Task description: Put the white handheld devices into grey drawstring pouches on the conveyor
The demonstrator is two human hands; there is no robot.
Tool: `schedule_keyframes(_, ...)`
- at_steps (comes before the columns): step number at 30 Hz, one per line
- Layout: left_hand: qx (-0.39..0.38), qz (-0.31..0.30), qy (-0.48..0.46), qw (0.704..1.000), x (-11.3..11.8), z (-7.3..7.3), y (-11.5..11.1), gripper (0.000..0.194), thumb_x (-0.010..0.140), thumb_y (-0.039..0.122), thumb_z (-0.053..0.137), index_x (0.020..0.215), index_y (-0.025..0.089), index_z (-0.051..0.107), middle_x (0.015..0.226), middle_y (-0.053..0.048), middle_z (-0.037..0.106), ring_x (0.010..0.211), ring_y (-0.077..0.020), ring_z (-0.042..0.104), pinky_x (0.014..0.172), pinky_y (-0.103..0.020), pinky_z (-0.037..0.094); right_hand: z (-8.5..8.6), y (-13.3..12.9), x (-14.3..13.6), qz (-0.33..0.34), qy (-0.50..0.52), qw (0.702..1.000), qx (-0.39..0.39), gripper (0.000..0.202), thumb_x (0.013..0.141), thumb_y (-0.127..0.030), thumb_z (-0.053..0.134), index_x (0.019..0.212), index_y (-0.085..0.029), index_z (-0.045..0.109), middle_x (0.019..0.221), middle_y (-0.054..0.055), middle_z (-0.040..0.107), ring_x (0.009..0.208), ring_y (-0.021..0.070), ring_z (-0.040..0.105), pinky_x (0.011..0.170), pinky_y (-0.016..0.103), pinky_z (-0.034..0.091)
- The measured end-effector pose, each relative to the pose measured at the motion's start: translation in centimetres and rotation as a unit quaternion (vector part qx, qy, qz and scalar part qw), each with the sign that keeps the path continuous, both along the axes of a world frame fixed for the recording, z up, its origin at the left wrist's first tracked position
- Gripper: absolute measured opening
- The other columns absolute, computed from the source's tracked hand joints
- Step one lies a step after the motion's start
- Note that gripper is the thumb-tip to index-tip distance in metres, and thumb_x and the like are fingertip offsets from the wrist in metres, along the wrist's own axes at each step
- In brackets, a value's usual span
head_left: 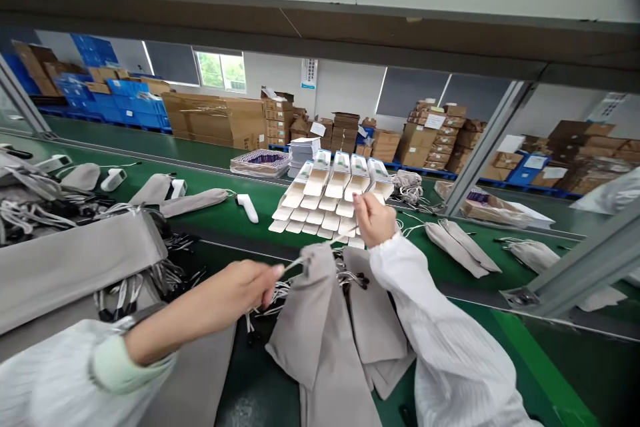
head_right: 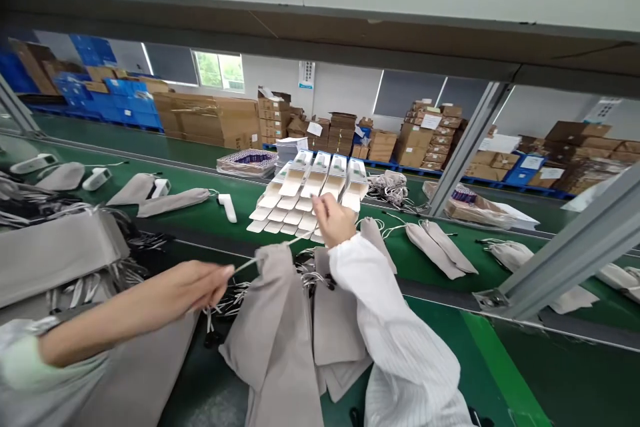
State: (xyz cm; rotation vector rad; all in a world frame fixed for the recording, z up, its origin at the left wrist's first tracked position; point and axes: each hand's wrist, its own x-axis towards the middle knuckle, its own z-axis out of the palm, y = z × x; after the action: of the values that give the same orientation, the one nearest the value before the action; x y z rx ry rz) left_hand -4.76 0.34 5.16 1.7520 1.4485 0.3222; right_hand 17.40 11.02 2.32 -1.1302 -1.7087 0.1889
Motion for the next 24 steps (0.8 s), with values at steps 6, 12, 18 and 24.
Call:
schedule_keyframes(6, 0.033, 0.073, -0.230, 0.970, 0.9, 3.2, -1.1, 0.044, 0.081, 0.052, 0.032, 0.061, 0.013, 0.041, 0.048, 0.003, 0.026, 0.042, -0.0043, 0.022, 0.038, -0.014, 0.020, -0.4, -0.7, -1.3, 0.406, 0.058, 0.866, -0.287, 0.048, 0.071, -0.047, 0.049, 0.103, -0.013, 0.046, 0.072, 0.003, 0.056, 0.048, 0.0053, 0.043, 0.048, 0.018, 0.034)
schedule_keyframes(12, 0.088, -0.027, -0.181, 0.979, 3.4, 3.3, -0.7, 0.040, 0.084, 0.046, 0.033, 0.067, 0.015, 0.050, 0.055, 0.002, 0.044, 0.049, -0.0047, 0.040, 0.044, -0.011, 0.033, -0.7, -2.5, -4.1, 0.549, 0.081, 0.781, -0.287, 0.037, 0.054, -0.027, 0.068, 0.082, -0.012, 0.047, 0.076, 0.001, 0.052, 0.073, 0.0097, 0.053, 0.071, 0.024, 0.043)
schedule_keyframes(18, 0.141, 0.044, -0.040, 0.988, -0.1, 1.3, -1.5, 0.046, 0.080, 0.053, 0.033, 0.125, 0.042, 0.028, 0.131, 0.010, 0.028, 0.111, -0.0127, 0.040, 0.083, -0.016, 0.041, 4.5, 0.3, 5.2, 0.173, 0.112, 0.977, 0.053, 0.035, 0.056, -0.030, 0.057, 0.084, -0.014, 0.043, 0.078, 0.002, 0.047, 0.070, 0.0103, 0.049, 0.064, 0.026, 0.043)
schedule_keyframes(24, 0.151, 0.034, 0.183, 0.971, -5.4, -4.4, -3.2, 0.043, 0.082, 0.050, 0.029, 0.121, 0.035, 0.038, 0.131, 0.011, 0.028, 0.115, -0.0138, 0.036, 0.097, -0.027, 0.030, 5.7, 1.3, 12.9, -0.402, -0.061, 0.883, 0.236, 0.032, 0.054, -0.031, 0.057, 0.081, -0.015, 0.052, 0.085, 0.006, 0.042, 0.073, 0.0145, 0.046, 0.068, 0.030, 0.042)
